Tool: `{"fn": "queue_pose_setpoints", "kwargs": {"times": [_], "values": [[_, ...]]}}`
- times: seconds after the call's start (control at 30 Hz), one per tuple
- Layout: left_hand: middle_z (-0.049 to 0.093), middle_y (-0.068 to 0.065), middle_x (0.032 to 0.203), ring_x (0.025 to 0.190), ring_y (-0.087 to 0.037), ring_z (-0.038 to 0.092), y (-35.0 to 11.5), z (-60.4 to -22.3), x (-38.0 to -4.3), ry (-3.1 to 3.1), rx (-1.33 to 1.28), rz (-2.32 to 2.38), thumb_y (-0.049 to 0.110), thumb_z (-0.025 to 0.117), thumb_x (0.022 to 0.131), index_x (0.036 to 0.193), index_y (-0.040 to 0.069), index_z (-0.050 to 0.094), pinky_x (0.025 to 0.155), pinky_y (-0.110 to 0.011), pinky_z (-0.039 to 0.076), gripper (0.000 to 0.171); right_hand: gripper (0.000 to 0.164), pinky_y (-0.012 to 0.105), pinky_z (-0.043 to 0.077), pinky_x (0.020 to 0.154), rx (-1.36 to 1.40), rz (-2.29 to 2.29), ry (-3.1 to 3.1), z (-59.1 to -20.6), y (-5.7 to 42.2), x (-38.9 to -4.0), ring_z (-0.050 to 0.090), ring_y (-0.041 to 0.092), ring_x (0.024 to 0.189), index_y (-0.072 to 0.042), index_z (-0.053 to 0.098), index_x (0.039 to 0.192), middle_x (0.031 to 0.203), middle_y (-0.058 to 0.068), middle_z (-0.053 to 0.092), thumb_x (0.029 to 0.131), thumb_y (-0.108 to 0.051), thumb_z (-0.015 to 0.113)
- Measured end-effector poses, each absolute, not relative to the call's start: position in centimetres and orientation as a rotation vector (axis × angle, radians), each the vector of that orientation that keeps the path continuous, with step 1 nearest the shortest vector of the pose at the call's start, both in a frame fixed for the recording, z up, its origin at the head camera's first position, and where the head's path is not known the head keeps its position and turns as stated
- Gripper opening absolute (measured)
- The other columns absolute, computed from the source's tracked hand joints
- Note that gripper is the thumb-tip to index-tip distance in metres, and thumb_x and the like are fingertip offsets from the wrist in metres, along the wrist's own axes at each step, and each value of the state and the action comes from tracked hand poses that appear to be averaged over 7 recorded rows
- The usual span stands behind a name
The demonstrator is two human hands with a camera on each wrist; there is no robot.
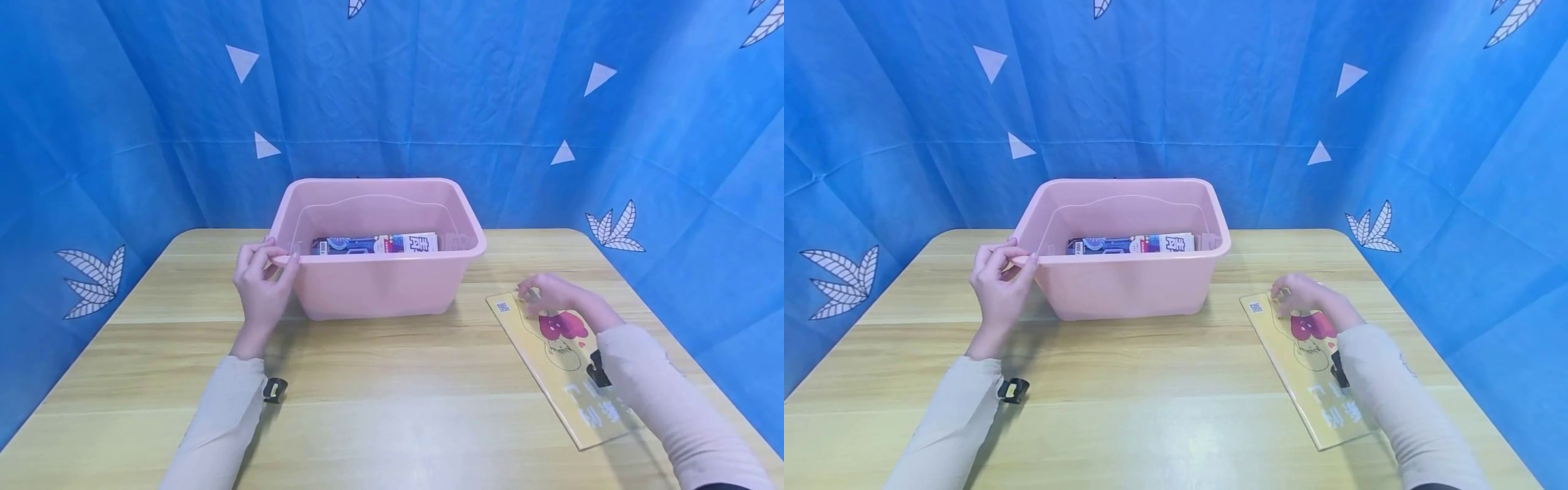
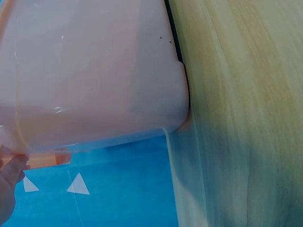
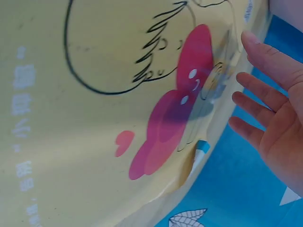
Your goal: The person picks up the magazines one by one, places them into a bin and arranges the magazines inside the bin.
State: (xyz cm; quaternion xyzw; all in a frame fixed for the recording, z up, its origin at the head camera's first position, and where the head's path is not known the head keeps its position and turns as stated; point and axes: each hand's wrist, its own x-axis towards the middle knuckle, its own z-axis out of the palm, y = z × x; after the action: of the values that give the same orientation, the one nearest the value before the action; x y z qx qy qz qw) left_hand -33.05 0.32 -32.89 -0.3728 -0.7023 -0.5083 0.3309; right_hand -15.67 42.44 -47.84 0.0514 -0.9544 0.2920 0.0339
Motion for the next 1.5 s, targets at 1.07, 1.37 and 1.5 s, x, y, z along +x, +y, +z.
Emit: {"fn": "queue_pose_setpoints", "kwargs": {"times": [1.07, 1.37, 1.5], "values": [[0.046, -0.015, 0.087, 0.109, -0.018, 0.049, 0.4, -32.9, -33.0, -1.865, -0.961, -1.291, 0.003, 0.067, 0.075, 0.081, -0.01, 0.059, 0.078, -0.027, 0.049, 0.016, 0.063, 0.046, 0.045, 0.075, 0.047, 0.691, -2.939, -49.8, 43.7, -15.2, 0.053, 0.029, 0.08, 0.012, 0.043, 0.114, 0.087, 0.015, 0.055, 0.069, -0.017, 0.075], [0.046, -0.017, 0.088, 0.109, -0.02, 0.05, 0.4, -32.8, -32.8, -1.864, -0.961, -1.29, 0.003, 0.068, 0.074, 0.08, -0.009, 0.059, 0.077, -0.029, 0.049, 0.016, 0.062, 0.053, 0.042, 0.078, -0.372, 0.81, -2.92, -51.0, 45.0, -13.2, 0.049, 0.039, 0.086, 0.011, 0.04, 0.11, 0.095, 0.027, 0.049, 0.077, -0.033, 0.068], [0.047, -0.016, 0.088, 0.109, -0.019, 0.05, 0.4, -32.8, -33.0, -1.871, -0.95, -1.286, 0.003, 0.068, 0.074, 0.08, -0.008, 0.059, 0.077, -0.028, 0.049, 0.015, 0.063, 0.052, 0.041, 0.074, -0.547, 0.936, -2.916, -51.5, 45.6, -12.4, 0.048, 0.039, 0.082, 0.005, 0.037, 0.111, 0.094, 0.028, 0.045, 0.078, -0.042, 0.064]]}}
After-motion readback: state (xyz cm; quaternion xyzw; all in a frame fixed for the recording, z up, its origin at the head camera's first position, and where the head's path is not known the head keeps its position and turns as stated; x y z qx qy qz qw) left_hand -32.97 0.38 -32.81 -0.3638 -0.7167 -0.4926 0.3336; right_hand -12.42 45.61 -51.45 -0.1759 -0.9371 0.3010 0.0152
